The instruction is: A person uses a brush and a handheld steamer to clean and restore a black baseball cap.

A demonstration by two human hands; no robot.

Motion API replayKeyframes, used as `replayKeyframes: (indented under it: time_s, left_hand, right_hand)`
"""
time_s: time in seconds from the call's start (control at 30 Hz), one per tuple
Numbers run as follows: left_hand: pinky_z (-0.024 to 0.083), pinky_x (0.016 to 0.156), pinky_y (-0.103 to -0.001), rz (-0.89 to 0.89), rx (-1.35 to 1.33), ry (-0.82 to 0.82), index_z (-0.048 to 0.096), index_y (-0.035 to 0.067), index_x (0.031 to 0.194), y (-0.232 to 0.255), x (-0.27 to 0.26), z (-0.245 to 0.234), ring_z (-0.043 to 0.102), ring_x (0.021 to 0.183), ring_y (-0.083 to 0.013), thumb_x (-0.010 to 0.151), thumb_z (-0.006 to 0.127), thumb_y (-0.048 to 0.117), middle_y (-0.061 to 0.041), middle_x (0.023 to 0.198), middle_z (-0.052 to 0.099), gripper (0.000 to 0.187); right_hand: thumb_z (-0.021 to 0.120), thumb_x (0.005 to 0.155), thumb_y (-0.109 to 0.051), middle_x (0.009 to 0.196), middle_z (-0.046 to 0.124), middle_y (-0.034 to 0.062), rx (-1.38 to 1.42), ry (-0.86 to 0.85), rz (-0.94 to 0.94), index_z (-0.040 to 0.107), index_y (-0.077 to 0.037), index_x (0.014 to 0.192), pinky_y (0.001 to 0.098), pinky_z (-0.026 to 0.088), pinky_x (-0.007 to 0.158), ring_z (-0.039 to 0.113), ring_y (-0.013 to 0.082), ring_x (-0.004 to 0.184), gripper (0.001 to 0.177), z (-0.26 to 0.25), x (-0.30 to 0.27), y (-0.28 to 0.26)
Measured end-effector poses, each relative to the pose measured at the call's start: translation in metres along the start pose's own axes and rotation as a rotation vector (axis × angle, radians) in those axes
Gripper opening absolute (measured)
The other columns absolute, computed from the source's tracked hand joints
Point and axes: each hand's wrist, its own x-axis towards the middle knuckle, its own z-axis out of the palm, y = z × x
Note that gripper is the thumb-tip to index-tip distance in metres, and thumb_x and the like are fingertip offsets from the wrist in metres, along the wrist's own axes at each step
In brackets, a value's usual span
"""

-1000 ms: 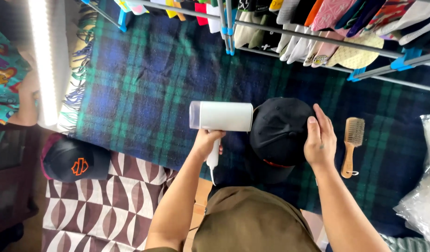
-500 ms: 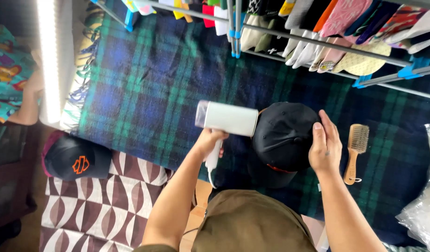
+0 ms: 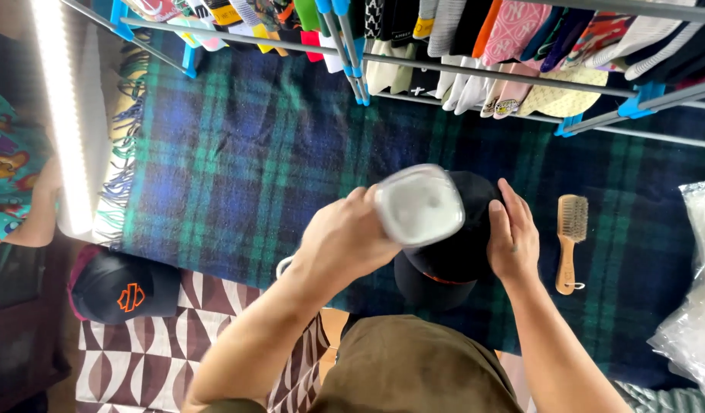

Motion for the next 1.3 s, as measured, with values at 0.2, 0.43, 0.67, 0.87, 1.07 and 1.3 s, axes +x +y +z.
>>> replayKeyframes:
  time_s: [0.2, 0.43, 0.67, 0.87, 1.07, 1.3]
  left_hand:
    - [0.060, 0.076, -0.056, -0.070, 0.222, -0.311, 0.060, 0.003, 0.118, 0.005, 0.005, -0.005, 0.072, 0.089, -0.0474, 0.079, 0.058, 0.028, -0.021, 0.101, 0.067, 0.046]
    - [0.060, 0.079, -0.055, 0.022, 0.269, -0.220, 0.057, 0.002, 0.122, 0.015, 0.018, 0.015, 0.072, 0.090, -0.0484, 0.079, 0.058, 0.038, -0.022, 0.105, 0.066, 0.055]
    - [0.060, 0.072, -0.056, 0.277, 0.308, -0.221, 0.062, 0.005, 0.114, 0.062, 0.069, 0.033, 0.074, 0.084, -0.0458, 0.081, 0.056, 0.036, -0.018, 0.092, 0.072, 0.045]
    - [0.060, 0.067, -0.059, 0.268, 0.337, -0.256, 0.065, 0.002, 0.114, 0.046, 0.063, 0.008, 0.074, 0.081, -0.0463, 0.080, 0.058, 0.033, -0.020, 0.084, 0.074, 0.047]
    - [0.060, 0.073, -0.058, 0.315, 0.420, -0.270, 0.065, 0.005, 0.119, 0.063, 0.071, 0.021, 0.074, 0.087, -0.0427, 0.078, 0.065, 0.030, -0.016, 0.090, 0.075, 0.048]
    - [0.061, 0.067, -0.054, 0.332, 0.396, -0.295, 0.066, 0.007, 0.114, 0.068, 0.069, 0.012, 0.074, 0.078, -0.0383, 0.077, 0.064, 0.027, -0.013, 0.083, 0.075, 0.043]
  right_hand:
    - [0.046, 0.108, -0.037, 0.146, 0.055, 0.0230, 0.018, -0.089, -0.029, 0.047, -0.010, 0.157, 0.0527, 0.040, 0.112, 0.049, 0.0422, 0.137, 0.056, -0.005, 0.013, 0.009]
    - [0.059, 0.100, -0.021, 0.132, 0.070, 0.0024, 0.167, -0.251, -0.290, 0.070, -0.021, 0.134, 0.0409, 0.045, 0.112, 0.057, 0.0252, 0.134, 0.036, -0.006, 0.053, 0.002]
    - [0.052, 0.103, -0.033, 0.124, 0.069, 0.0077, 0.262, -0.305, 0.145, 0.070, -0.016, 0.122, 0.0398, 0.043, 0.112, 0.059, 0.0260, 0.127, 0.031, -0.010, 0.049, 0.020]
    - [0.048, 0.104, -0.029, 0.118, 0.066, 0.0189, 0.282, -0.262, 0.252, 0.065, -0.001, 0.116, 0.0406, 0.042, 0.111, 0.058, 0.0334, 0.124, 0.035, 0.009, 0.050, 0.037]
    - [0.058, 0.095, -0.054, 0.122, 0.070, 0.0144, 0.517, -0.158, 0.504, 0.075, -0.016, 0.116, 0.0476, 0.046, 0.107, 0.064, 0.0308, 0.121, 0.047, -0.004, 0.052, -0.006]
    - [0.050, 0.104, -0.050, 0.123, 0.070, 0.0163, 0.613, -0.163, 0.353, 0.074, -0.010, 0.117, 0.0455, 0.035, 0.117, 0.061, 0.0279, 0.126, 0.049, 0.019, 0.067, 0.047]
